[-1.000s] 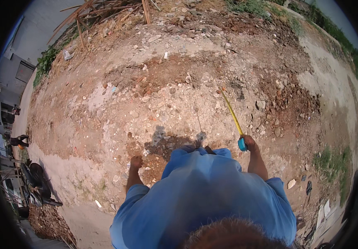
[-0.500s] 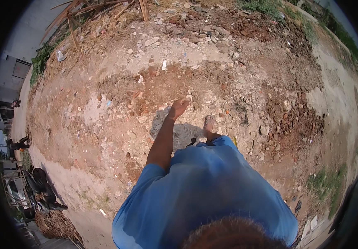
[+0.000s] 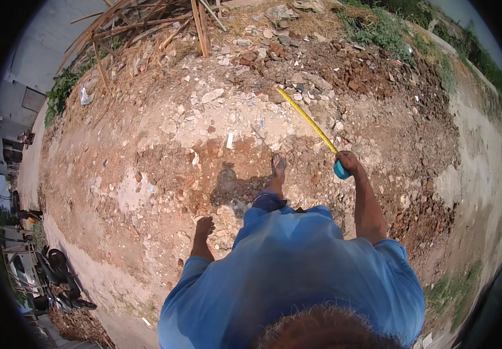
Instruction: The person measures a length of rebar using a tape measure and then uses a pipe and a wooden jig to bend the metal rod.
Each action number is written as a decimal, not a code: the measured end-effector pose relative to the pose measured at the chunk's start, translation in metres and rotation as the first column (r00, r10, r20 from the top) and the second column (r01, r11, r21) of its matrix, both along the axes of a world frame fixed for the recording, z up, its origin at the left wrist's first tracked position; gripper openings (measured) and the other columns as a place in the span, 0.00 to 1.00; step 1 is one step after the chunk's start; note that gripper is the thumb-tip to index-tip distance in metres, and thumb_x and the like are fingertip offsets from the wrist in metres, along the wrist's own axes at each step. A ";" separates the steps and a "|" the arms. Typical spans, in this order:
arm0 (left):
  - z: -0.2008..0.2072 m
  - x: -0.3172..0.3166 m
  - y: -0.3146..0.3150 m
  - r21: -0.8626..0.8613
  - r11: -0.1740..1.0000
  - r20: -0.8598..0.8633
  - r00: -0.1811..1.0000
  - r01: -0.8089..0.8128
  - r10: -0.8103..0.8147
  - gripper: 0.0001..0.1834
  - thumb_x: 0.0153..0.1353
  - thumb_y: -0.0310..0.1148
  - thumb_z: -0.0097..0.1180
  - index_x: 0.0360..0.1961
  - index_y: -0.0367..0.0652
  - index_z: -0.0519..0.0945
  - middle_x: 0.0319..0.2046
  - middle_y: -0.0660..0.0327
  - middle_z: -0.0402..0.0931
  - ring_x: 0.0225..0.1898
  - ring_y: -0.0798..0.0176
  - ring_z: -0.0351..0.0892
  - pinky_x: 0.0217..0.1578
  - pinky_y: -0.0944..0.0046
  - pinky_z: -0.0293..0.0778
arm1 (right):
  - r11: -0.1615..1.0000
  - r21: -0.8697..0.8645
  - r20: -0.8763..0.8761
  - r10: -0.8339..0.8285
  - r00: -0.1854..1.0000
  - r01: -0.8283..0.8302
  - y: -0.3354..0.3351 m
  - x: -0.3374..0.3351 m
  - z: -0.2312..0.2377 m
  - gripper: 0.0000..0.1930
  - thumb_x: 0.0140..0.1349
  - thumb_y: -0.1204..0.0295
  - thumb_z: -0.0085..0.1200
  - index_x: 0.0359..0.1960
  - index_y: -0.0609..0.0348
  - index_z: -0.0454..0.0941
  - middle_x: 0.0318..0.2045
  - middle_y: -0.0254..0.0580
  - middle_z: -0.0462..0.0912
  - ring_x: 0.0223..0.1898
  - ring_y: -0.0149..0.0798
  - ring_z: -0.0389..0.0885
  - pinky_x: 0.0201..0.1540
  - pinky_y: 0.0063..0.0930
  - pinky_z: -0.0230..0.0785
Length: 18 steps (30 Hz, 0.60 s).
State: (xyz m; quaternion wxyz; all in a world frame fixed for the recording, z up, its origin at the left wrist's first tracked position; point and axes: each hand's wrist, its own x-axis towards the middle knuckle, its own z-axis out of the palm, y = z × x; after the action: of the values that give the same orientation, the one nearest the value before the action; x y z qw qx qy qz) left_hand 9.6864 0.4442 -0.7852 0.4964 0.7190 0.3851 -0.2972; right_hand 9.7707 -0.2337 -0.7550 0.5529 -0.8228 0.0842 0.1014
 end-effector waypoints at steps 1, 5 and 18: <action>0.002 0.024 -0.009 0.008 0.997 -0.038 0.996 -0.075 0.075 0.13 0.64 0.41 0.55 0.39 0.41 0.77 0.25 0.61 0.75 0.20 0.65 0.75 0.16 0.67 0.64 | 0.999 0.031 0.007 0.042 0.999 -0.043 -0.002 0.029 0.000 0.21 0.66 0.54 0.47 0.28 0.60 0.79 0.20 0.30 0.76 0.22 0.27 0.70 0.26 0.26 0.65; -0.016 0.129 0.002 -0.018 0.999 -0.053 0.998 -0.047 0.046 0.14 0.62 0.42 0.56 0.41 0.44 0.76 0.27 0.60 0.77 0.22 0.64 0.74 0.23 0.61 0.70 | 0.901 0.433 -0.136 0.090 0.987 -0.023 -0.015 0.097 -0.038 0.21 0.65 0.56 0.47 0.23 0.61 0.76 0.12 0.26 0.68 0.13 0.23 0.62 0.15 0.23 0.52; 0.065 0.730 -0.219 -0.079 0.962 0.564 0.807 0.262 -0.174 0.18 0.64 0.41 0.54 0.48 0.40 0.78 0.34 0.62 0.80 0.31 0.67 0.79 0.33 0.68 0.73 | 0.941 -0.337 -0.623 -0.239 0.745 0.021 -0.081 0.270 -0.089 0.20 0.60 0.60 0.49 0.46 0.63 0.79 0.44 0.60 0.80 0.49 0.55 0.78 0.51 0.44 0.70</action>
State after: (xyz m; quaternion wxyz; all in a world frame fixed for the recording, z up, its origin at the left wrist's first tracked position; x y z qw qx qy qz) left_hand 10.4164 0.2252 -0.7199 0.6025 0.7731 0.1161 -0.1607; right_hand 10.0405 -0.3148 -0.8440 0.3585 -0.8025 0.3449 0.3294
